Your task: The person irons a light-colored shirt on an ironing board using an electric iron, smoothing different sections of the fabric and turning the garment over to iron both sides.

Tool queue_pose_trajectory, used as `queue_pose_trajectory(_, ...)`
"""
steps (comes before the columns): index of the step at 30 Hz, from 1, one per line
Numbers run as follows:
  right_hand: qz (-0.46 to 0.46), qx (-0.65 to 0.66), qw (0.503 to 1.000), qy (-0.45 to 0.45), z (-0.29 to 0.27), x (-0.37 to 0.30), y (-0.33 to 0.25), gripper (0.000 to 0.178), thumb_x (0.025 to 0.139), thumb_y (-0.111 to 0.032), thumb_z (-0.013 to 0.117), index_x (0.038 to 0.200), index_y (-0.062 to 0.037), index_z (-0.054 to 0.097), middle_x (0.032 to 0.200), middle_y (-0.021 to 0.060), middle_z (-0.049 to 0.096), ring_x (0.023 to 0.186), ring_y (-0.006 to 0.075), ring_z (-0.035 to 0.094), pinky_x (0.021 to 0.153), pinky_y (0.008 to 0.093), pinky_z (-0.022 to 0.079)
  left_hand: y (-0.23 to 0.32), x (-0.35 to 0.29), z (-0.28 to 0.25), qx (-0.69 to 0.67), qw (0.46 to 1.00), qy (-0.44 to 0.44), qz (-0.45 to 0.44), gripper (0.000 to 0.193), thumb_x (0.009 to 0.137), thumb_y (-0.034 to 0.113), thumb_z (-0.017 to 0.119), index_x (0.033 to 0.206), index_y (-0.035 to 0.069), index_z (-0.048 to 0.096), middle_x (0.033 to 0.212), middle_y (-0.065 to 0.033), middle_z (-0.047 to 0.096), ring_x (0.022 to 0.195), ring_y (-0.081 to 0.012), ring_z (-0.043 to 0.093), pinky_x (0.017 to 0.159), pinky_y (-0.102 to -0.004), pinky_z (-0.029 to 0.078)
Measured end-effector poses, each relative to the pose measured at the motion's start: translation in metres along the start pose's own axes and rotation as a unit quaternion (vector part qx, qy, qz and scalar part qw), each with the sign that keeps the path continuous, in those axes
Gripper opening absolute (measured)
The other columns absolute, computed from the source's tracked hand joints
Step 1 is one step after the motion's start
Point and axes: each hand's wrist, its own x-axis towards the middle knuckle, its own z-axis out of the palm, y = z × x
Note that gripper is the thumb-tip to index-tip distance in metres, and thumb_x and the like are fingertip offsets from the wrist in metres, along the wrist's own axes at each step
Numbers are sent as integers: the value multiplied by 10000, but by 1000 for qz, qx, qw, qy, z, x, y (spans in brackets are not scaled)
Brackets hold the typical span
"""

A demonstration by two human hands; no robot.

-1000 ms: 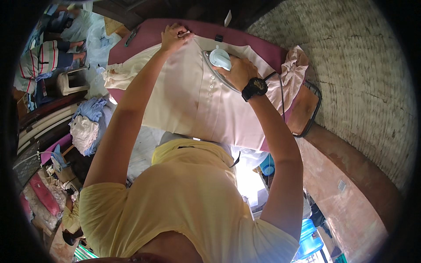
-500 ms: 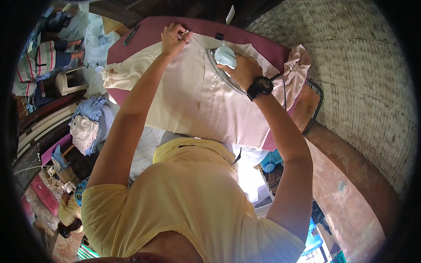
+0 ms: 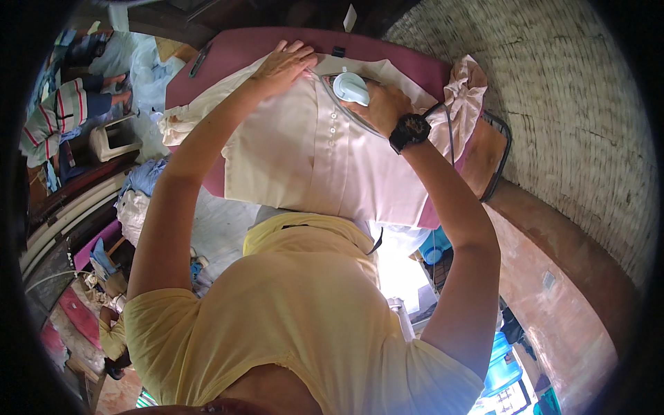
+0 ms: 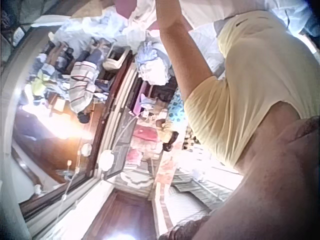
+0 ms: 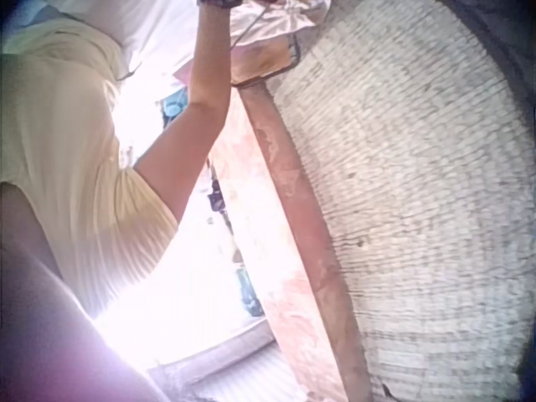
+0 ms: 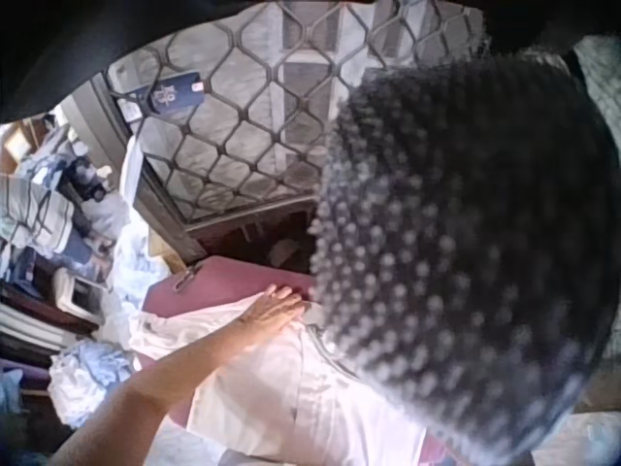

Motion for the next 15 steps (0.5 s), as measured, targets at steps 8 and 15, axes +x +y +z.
queue_pose_trajectory(8, -46, 1, 999, 15, 0, -2, 5, 559, 795, -563, 698, 1103, -97, 685, 949, 150, 714, 884, 343, 680, 774, 436, 543, -21, 12, -13, 117, 985, -121, 32, 399, 928, 263, 560, 1315, 167, 543, 1340, -7, 559, 1295, -211, 439, 1049, -421, 288)
queue_pose_trajectory(15, -76, -6, 996, 50, 14, 2, 17, 579, 791, -576, 690, 1129, -106, 677, 1042, 142, 702, 951, 343, 662, 827, 434, 527, -31, 14, -15, 40, 993, -112, 17, 276, 888, 319, 624, 1110, 157, 644, 1106, 13, 655, 1182, -204, 484, 953, -413, 319)
